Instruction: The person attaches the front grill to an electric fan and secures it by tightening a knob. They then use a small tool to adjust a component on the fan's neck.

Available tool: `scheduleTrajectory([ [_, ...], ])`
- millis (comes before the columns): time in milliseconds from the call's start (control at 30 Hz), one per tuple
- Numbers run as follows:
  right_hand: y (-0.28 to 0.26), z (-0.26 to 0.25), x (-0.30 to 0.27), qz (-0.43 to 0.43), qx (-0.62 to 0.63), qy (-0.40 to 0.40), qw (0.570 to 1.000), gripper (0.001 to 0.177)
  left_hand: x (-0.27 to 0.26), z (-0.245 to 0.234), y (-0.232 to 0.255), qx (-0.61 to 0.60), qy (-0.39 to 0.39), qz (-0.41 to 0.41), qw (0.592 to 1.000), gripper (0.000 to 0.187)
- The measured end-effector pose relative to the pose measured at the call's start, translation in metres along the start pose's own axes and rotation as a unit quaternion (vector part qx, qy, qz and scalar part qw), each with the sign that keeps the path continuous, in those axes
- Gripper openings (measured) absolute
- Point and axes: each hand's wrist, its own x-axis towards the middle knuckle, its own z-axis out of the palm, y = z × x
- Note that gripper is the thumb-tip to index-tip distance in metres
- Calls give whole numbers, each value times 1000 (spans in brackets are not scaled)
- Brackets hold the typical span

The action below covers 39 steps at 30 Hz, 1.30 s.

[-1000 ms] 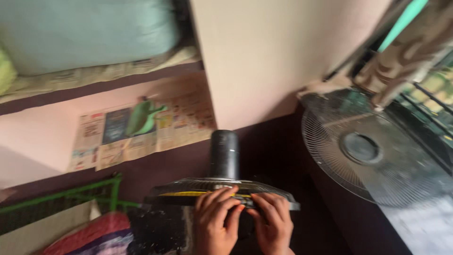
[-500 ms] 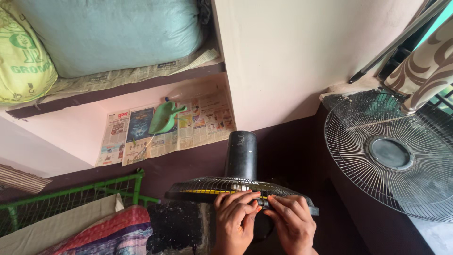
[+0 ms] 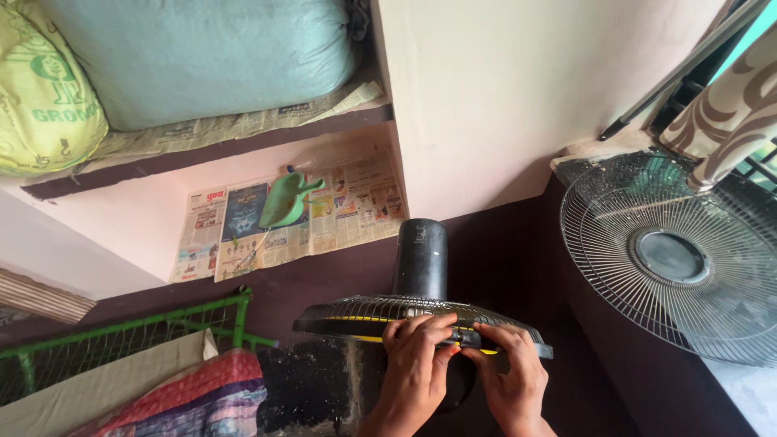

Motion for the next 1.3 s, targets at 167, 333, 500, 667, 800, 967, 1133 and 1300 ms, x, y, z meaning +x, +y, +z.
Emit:
scheduleTrajectory([
  [167,11,6,-15,-19,52,24,998,55,-3,0,4,105,-66,11,992,42],
  [333,20,6,-24,-50,50,13,997,57,-3,8,5,171,-33,25,984,32],
  [500,-2,0,-19,-62,15,-17,998,54,-14,7,-3,187,-29,34,981,25],
  [667,3,-30,-14,-94,-27,-48,994,59,-18,9,-7,206,-28,49,977,22],
  [800,86,-105,-30,48,-112,68,990,42,-18,8,-6,201,-4,54,978,20],
  [967,261,-296,-27,140,-407,141,891,26,-22,10,-2,202,19,42,978,17],
  [1133,369,-391,-31,179,-664,42,725,29,-18,9,9,223,0,27,974,17],
  [1300,392,-407,-50,211,-651,-27,729,20,-23,15,12,224,-8,2,975,18],
])
